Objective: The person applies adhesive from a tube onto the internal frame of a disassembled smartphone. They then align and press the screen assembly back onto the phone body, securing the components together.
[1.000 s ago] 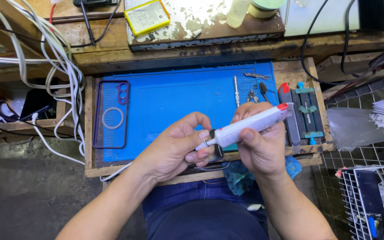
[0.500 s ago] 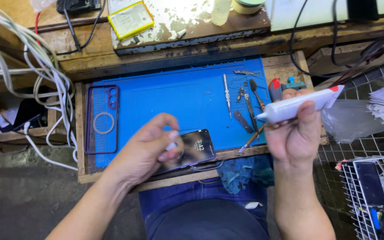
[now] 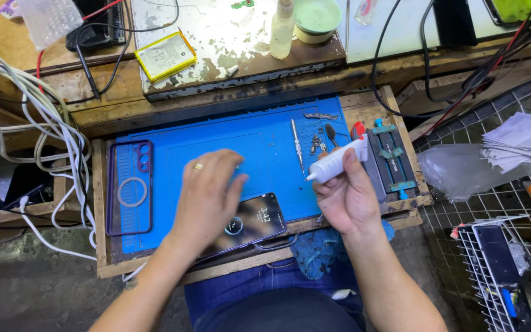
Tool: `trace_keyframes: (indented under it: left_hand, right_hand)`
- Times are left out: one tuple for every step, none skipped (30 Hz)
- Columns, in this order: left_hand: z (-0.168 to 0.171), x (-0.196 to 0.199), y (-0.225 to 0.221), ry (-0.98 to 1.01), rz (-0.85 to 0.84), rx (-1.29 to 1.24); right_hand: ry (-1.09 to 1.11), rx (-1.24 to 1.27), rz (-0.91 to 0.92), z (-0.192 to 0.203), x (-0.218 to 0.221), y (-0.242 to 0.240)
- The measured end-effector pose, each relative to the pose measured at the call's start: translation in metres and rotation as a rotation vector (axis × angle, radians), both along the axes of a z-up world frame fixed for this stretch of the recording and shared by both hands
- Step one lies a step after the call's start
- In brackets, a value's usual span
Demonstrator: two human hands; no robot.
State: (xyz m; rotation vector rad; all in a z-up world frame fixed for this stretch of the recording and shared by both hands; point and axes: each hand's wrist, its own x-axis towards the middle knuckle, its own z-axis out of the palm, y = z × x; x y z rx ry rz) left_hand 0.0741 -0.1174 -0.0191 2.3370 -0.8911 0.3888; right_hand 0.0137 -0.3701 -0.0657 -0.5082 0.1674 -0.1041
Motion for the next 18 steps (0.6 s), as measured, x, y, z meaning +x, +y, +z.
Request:
trace_keyframes:
  left_hand:
    - [0.003,-0.006,-0.002,0.036,-0.073,-0.018]
    - [0.006,-0.010,-0.001,0.074,-0.139,-0.034]
    - [0.008,-0.010,0.001,0.089,-0.135,0.018]
    - [0.009,-0.013,0.005,0.114,-0.120,0.071]
    - [0.008,-0.016,0.009,0.140,-0.106,0.124]
    - [0.008,-0.016,0.015,0.197,-0.108,0.138]
    - [0.008,-0.017,0.021,0.255,-0.111,0.151]
    - [0.008,-0.016,0.024,0.307,-0.125,0.163]
    - [0.008,-0.018,0.025,0.284,-0.160,0.185]
    - [0.009,-0.022,0.026,0.262,-0.196,0.207]
    - [0.010,-0.024,0.027,0.239,-0.232,0.228]
    - [0.010,-0.026,0.027,0.255,-0.236,0.240]
    - [0.011,-0.029,0.026,0.271,-0.241,0.252]
    - [0.013,-0.029,0.025,0.280,-0.245,0.262]
    - [0.016,-0.029,0.024,0.358,-0.238,0.293]
    - [0.018,-0.029,0.024,0.437,-0.234,0.325]
    - [0.020,-0.029,0.022,0.516,-0.230,0.357]
    - [0.022,-0.029,0.021,0.514,-0.224,0.355]
  right_hand:
    - [0.033,0.012,0.013,0.000,0.001,0.002]
    - [0.020,0.027,0.037,0.000,0.000,0.004]
    - [0.007,0.043,0.061,0.000,-0.003,0.005]
    - [0.004,0.061,0.096,-0.001,-0.006,0.006]
    - [-0.010,0.062,0.108,-0.002,-0.008,0.006]
    - [-0.029,0.062,0.110,-0.003,-0.010,0.003]
    - [-0.049,0.062,0.112,-0.005,-0.012,0.001]
    - [-0.042,0.050,0.110,-0.007,-0.013,0.000]
    - [-0.035,0.039,0.108,-0.010,-0.014,-0.002]
    - [-0.027,0.026,0.105,-0.012,-0.015,-0.003]
    - [-0.031,0.013,0.093,-0.015,-0.016,-0.003]
    - [-0.030,-0.001,0.088,-0.017,-0.017,-0.004]
    - [-0.030,-0.015,0.082,-0.020,-0.019,-0.005]
    - [-0.023,-0.012,0.077,-0.021,-0.019,-0.005]
    - [-0.017,-0.008,0.072,-0.022,-0.021,-0.006]
    - [-0.010,-0.004,0.064,-0.022,-0.023,-0.007]
    - [-0.011,-0.019,0.059,-0.023,-0.024,-0.008]
    - [-0.011,-0.032,0.056,-0.024,-0.025,-0.009]
